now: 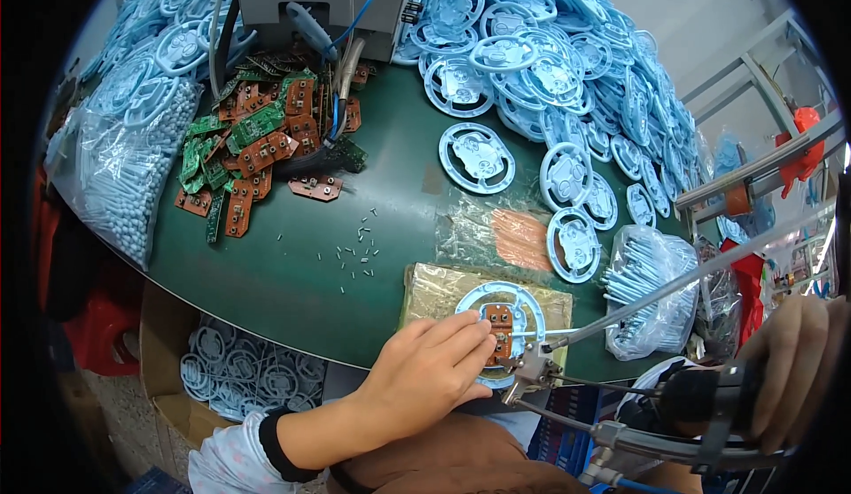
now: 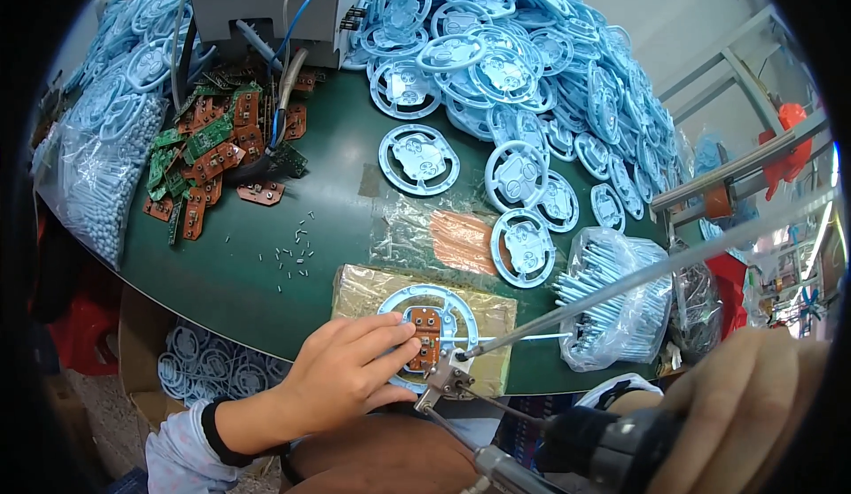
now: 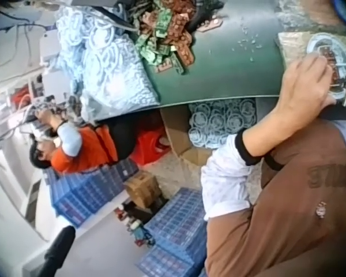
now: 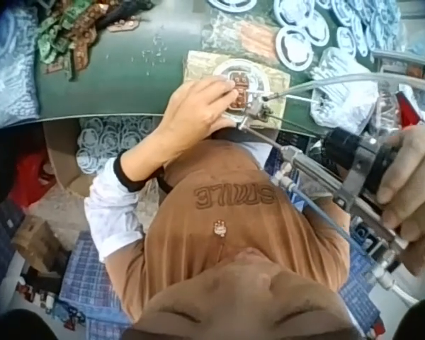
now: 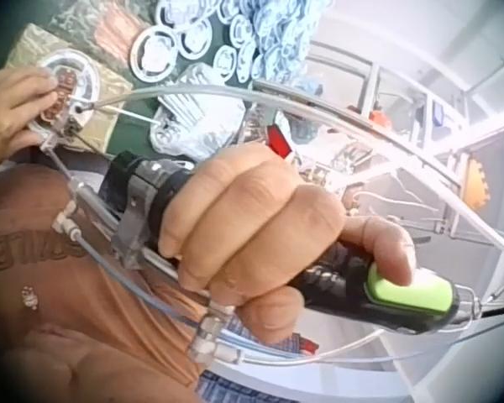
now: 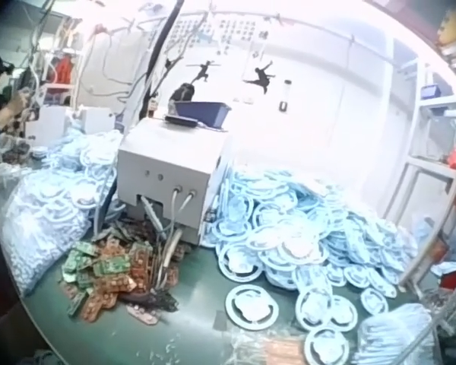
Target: Assembling electronic circuit boards and wiring into blue circular plastic housings using a pneumatic screwdriver at a factory workstation.
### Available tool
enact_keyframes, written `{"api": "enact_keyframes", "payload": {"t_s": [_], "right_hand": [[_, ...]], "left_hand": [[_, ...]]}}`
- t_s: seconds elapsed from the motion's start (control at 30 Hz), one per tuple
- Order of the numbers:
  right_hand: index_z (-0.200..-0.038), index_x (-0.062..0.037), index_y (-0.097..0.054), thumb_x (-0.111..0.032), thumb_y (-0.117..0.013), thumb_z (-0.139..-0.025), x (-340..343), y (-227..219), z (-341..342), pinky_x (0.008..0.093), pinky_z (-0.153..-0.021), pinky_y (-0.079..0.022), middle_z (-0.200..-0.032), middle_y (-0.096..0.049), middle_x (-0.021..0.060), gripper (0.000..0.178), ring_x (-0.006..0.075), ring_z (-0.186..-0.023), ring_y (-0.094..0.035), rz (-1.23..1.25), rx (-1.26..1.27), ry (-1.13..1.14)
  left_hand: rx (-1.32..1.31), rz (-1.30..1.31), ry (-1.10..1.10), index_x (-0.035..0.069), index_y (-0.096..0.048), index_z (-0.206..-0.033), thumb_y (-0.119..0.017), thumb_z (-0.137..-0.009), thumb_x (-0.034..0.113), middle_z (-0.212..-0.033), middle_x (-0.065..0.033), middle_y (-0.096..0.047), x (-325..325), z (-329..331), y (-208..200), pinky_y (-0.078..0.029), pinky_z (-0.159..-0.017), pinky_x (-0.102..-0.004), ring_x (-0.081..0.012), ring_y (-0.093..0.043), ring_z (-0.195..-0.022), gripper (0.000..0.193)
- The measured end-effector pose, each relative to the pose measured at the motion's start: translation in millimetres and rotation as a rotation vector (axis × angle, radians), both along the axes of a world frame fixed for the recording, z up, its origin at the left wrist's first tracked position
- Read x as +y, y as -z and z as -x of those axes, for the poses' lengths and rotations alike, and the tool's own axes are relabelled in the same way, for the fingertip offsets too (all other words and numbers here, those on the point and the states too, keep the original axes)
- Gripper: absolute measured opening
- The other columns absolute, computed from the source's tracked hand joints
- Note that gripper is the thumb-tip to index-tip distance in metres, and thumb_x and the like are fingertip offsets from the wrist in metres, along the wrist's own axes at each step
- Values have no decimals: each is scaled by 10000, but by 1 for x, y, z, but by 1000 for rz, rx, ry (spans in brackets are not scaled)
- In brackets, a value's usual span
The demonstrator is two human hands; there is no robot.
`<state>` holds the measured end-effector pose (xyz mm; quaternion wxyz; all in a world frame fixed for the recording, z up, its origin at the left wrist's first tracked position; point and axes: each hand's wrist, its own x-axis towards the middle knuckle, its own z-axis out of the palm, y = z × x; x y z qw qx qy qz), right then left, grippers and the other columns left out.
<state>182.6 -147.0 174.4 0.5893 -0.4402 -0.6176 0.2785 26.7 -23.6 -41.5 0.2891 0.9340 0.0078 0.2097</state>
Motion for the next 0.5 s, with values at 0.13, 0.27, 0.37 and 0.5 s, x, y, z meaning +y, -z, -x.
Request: {"api": "enact_keyframes", "payload": {"t_s": [0.13, 0.27, 0.37, 0.5], "right_hand": [[-853, -17, -625, 26, -667, -859, -37, 3, -50, 278, -639, -645, -741, -637, 105, 61, 176, -634, -689, 117, -24, -236], [-771, -34, -604, 36, -665, -858, -27, 15, -38, 259, -627, -637, -728, -643, 107, 127, 165, -631, -688, 124, 46, -127], [-690, -50, -583, 45, -663, -857, -19, 22, -22, 241, -614, -630, -714, -649, 109, 208, 153, -627, -687, 130, 102, 0], [-716, -47, -580, 34, -660, -863, -3, 34, 0, 236, -599, -627, -717, -648, 95, 186, 141, -605, -680, -40, 152, 98]], "left_hand": [[-6, 11, 9, 61, -677, -1116, -790, -699, 351, -1202, -49, -635, 0, 0, 0, -478, -850, -351, -217, -574, -1183, 521], [19, 35, 14, 60, -675, -1120, -790, -699, 349, -1203, -50, -637, 2, -1, 0, -480, -849, -351, -217, -579, -1178, 523], [20, 28, 25, 61, -676, -1118, -790, -698, 352, -1201, -48, -638, 1, -4, -3, -482, -851, -352, -216, -578, -1175, 525], [28, -3, -9, 63, -674, -1116, -791, -699, 354, -1197, -45, -639, 0, 0, -5, -485, -849, -351, -216, -576, -1171, 521]]}}
